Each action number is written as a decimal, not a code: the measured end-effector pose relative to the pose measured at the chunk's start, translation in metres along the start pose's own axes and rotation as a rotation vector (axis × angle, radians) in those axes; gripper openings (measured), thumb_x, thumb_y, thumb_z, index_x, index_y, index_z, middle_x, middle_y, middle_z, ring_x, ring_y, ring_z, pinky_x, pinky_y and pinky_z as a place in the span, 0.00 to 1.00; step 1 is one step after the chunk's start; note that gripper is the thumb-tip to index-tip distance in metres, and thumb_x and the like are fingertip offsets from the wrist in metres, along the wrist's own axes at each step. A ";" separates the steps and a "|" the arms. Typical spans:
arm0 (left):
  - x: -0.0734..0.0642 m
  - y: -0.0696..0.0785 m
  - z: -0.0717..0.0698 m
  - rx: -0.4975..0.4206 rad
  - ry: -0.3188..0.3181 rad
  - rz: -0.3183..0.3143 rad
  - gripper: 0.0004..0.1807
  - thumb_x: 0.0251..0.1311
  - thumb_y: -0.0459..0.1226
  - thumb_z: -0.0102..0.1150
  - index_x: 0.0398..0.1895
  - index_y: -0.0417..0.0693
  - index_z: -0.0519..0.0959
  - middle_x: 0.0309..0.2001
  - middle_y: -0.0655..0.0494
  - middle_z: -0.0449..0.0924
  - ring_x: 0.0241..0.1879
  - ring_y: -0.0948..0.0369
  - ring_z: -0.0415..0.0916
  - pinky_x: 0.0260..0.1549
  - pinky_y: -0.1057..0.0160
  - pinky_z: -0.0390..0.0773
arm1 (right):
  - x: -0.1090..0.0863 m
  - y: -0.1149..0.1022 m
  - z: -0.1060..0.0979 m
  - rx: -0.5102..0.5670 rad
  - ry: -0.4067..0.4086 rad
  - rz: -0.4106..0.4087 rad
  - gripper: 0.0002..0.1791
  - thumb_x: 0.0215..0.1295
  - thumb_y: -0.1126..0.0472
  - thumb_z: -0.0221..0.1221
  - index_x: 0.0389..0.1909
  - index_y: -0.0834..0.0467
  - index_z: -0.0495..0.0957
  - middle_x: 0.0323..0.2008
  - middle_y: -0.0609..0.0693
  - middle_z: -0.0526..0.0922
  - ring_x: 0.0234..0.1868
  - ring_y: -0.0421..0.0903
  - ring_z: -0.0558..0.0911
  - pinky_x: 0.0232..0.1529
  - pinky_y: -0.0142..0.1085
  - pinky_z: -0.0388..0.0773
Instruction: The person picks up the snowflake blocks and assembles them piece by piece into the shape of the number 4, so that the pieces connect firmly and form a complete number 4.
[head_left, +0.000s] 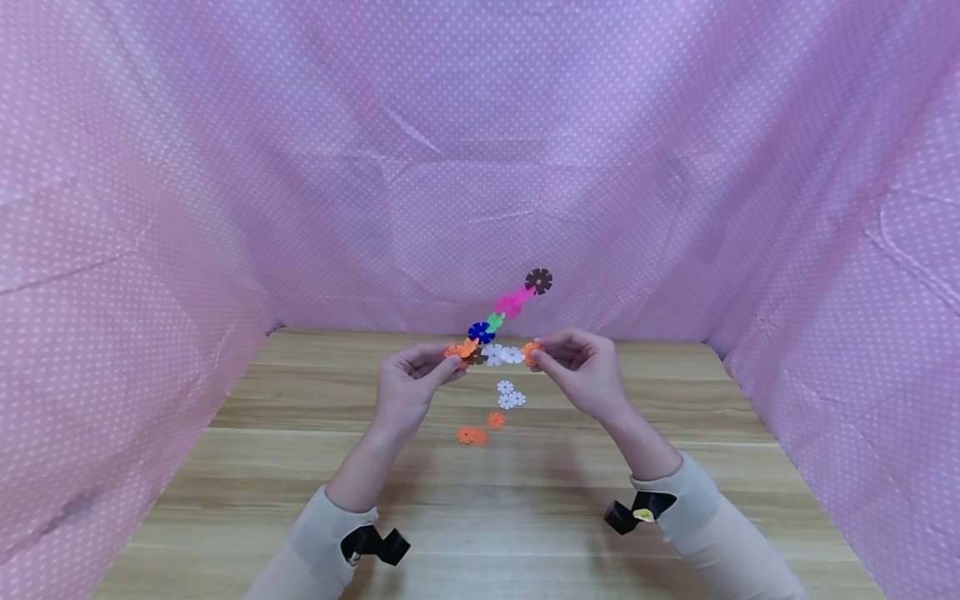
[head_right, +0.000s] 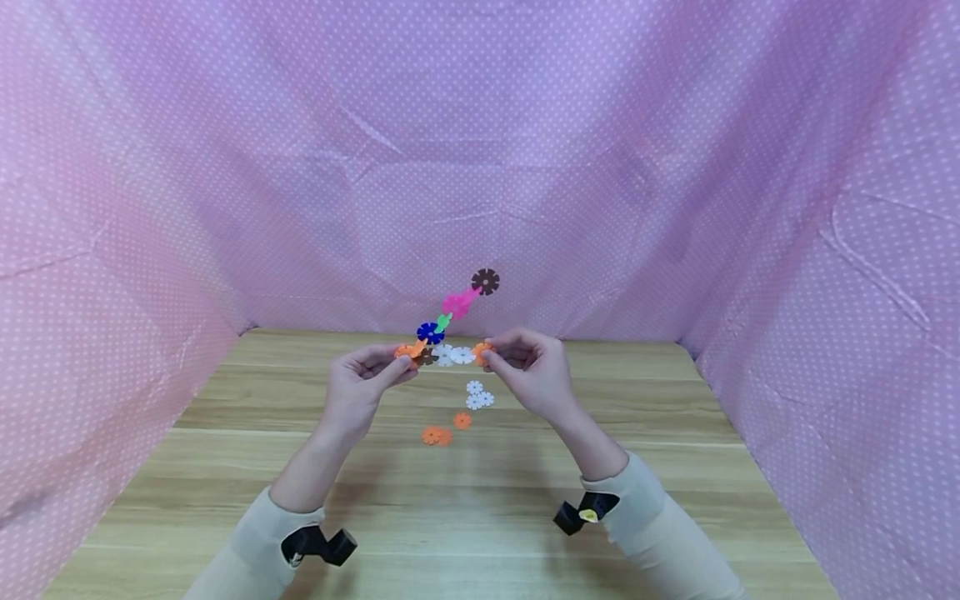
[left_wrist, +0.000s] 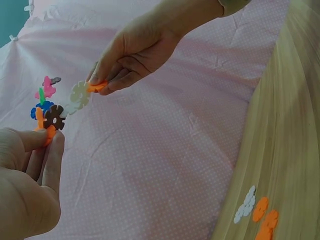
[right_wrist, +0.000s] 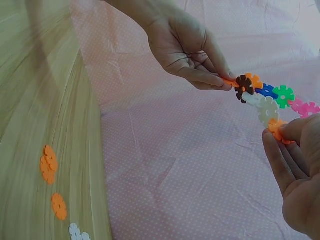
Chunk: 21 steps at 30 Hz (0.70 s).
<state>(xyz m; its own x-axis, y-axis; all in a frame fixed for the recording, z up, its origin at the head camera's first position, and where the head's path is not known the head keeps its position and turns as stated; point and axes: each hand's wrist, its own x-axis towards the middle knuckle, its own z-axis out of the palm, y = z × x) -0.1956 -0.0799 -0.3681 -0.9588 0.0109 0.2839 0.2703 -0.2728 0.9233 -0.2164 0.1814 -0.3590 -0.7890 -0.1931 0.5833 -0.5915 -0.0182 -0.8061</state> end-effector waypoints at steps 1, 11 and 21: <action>0.000 0.000 0.000 0.003 0.000 -0.001 0.12 0.64 0.17 0.63 0.50 0.17 0.79 0.35 0.61 0.92 0.36 0.63 0.91 0.45 0.59 0.94 | 0.000 0.000 0.000 -0.003 0.003 -0.006 0.07 0.62 0.82 0.65 0.41 0.78 0.82 0.35 0.36 0.92 0.35 0.35 0.91 0.38 0.32 0.93; 0.001 -0.006 -0.004 0.061 -0.055 -0.037 0.11 0.65 0.20 0.65 0.49 0.21 0.81 0.34 0.61 0.91 0.36 0.63 0.91 0.46 0.59 0.94 | 0.003 -0.006 0.000 -0.023 0.018 -0.013 0.05 0.62 0.81 0.66 0.38 0.76 0.83 0.34 0.37 0.92 0.33 0.35 0.91 0.36 0.31 0.93; 0.002 -0.007 0.000 0.006 -0.019 -0.036 0.07 0.66 0.20 0.64 0.45 0.27 0.84 0.34 0.59 0.91 0.35 0.63 0.91 0.46 0.59 0.94 | 0.005 -0.008 0.005 0.066 0.010 -0.006 0.06 0.62 0.84 0.63 0.39 0.81 0.79 0.35 0.40 0.92 0.35 0.37 0.92 0.39 0.36 0.94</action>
<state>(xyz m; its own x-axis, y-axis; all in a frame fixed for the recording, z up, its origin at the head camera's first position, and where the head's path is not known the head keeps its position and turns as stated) -0.1998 -0.0785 -0.3736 -0.9661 0.0394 0.2553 0.2361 -0.2665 0.9345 -0.2147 0.1758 -0.3503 -0.7869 -0.1832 0.5892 -0.5847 -0.0837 -0.8069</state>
